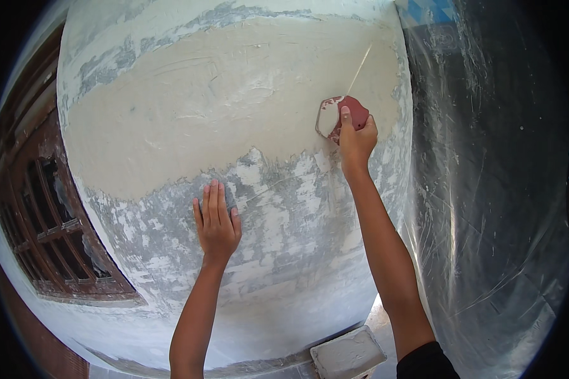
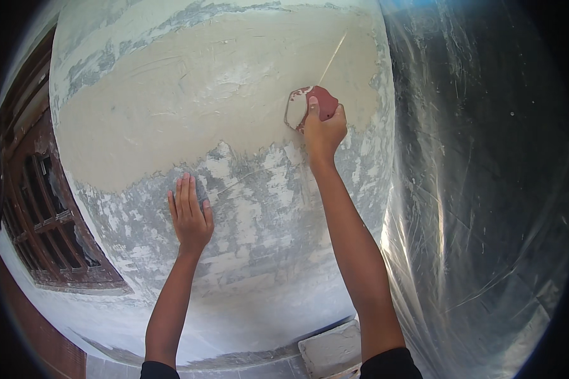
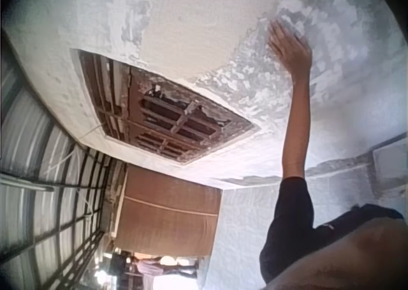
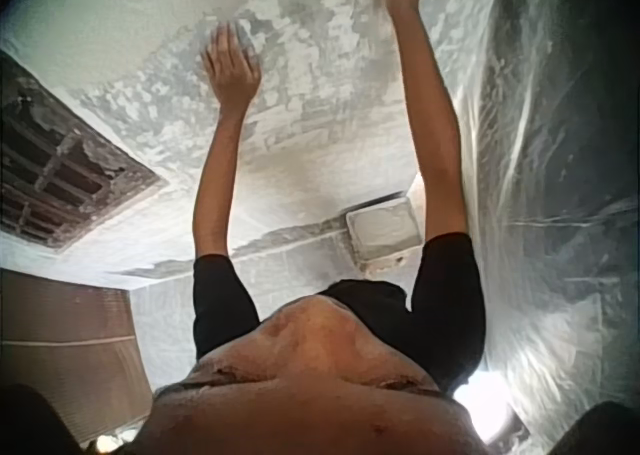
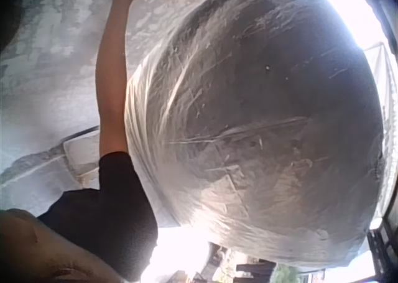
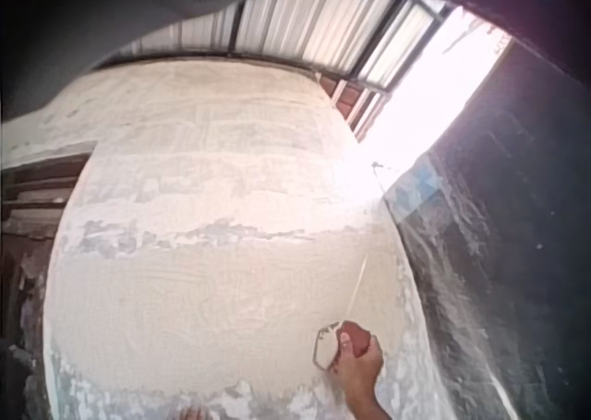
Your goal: The person applies wall putty to a section of wall using a putty knife.
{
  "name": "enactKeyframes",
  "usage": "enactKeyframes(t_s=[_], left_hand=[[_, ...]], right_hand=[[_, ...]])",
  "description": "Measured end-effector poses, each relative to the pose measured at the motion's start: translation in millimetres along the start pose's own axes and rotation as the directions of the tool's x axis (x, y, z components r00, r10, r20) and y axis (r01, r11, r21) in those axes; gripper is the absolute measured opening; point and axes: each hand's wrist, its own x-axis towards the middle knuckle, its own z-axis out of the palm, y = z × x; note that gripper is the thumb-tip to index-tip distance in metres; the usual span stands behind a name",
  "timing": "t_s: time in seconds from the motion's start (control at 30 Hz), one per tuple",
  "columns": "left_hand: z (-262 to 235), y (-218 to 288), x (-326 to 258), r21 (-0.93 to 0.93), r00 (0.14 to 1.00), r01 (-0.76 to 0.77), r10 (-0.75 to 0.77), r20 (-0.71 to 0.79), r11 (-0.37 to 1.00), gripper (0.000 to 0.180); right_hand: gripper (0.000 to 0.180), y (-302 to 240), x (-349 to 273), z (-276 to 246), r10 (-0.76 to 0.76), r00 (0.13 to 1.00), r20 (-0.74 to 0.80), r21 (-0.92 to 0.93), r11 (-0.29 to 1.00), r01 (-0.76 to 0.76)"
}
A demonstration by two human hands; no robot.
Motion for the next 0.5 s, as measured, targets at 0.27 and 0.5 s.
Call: enactKeyframes(t_s=[0.27,0.5], left_hand=[[-1.8,-3.9,-1.0,-0.004,1.0,0.003,-0.003,0.004,1.0,0.051],[2.0,-1.2,-1.6,-0.004,1.0,0.003,-0.003,0.007,1.0,0.052]], right_hand=[[0.03,11.3,-13.5,2.9,-0.173,0.977,0.126,-0.148,0.97,0.191],[0.04,27.5,-41.9,15.2,-0.294,0.909,0.296,-0.094,0.938,0.334]])
